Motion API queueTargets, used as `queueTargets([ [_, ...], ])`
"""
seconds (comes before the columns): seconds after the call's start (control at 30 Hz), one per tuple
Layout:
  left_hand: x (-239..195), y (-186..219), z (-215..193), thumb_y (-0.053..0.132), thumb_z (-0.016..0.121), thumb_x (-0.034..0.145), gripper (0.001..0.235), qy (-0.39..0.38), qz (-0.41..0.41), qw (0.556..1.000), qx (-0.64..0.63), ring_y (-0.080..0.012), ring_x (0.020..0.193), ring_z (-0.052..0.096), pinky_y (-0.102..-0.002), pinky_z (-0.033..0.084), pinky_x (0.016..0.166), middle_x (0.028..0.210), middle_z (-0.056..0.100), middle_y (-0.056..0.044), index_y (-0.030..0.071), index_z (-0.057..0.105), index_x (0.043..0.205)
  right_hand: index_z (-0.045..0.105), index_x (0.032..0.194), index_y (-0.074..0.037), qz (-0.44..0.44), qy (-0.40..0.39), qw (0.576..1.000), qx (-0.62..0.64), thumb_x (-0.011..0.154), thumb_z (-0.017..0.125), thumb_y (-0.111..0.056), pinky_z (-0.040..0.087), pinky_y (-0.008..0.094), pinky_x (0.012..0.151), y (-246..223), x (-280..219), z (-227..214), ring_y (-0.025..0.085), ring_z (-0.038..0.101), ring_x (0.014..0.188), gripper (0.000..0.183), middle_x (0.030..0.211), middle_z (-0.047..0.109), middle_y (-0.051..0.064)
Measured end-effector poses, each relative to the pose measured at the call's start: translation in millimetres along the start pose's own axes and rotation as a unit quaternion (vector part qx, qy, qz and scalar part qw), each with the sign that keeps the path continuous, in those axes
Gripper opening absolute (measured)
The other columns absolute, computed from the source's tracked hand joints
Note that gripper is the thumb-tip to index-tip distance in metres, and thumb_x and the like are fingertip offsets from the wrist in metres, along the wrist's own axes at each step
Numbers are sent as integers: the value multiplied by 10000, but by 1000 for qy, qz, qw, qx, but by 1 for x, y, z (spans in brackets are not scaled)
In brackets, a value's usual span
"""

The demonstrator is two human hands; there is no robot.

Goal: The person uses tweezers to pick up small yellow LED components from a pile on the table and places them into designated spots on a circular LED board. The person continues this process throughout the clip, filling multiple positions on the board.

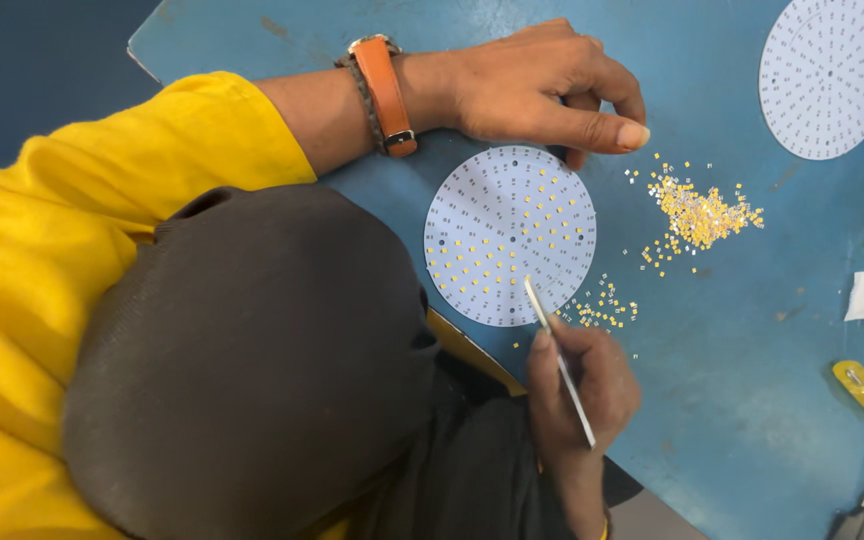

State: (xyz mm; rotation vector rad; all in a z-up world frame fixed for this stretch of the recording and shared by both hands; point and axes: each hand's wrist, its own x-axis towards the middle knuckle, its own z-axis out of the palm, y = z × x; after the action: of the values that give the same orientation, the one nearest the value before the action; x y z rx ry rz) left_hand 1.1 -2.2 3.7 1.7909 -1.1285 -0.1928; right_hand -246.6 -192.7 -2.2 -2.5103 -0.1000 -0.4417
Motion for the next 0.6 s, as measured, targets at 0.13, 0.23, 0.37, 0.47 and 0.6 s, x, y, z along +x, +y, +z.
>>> queueTargets([
  [0.13,1,-2,1,592,503,1024,576,0,10,1000,2,-123,703,771,-298,568,634,721,771,-24,93,749,1171,719,1015,-15,-34,-35,998,30,891,802,-67,452,280,667,7,24,-10,150,596,726,158,831,649,81],
  [0.23,0,-1,0,593,497,1025,577,-12,15,1000,7,-123,740,768,-298,568,676,743,772,-21,100,746,1189,745,1038,-15,-18,-89,994,59,866,808,-51,425,268,647,13,41,-28,138,557,705,186,789,630,59],
  [0.37,-1,1,1,594,472,1032,585,-22,71,997,35,-181,882,651,-376,452,866,761,790,4,114,732,1240,740,1033,-11,-23,-133,989,67,840,814,-33,427,251,637,18,53,-51,123,575,710,208,802,651,46],
  [0.47,-4,3,6,615,453,1031,597,-41,81,995,36,-186,957,567,-395,360,947,806,794,36,139,717,1277,735,1024,-1,-56,-145,985,78,845,811,-20,448,257,668,23,54,-47,133,603,747,196,849,694,58],
  [0.6,-5,10,11,664,452,1012,604,-65,61,994,55,-176,977,559,-380,359,942,849,747,21,207,720,1302,731,1014,7,-89,-136,979,122,842,814,-14,477,285,733,24,51,-26,173,629,811,193,899,724,84],
])
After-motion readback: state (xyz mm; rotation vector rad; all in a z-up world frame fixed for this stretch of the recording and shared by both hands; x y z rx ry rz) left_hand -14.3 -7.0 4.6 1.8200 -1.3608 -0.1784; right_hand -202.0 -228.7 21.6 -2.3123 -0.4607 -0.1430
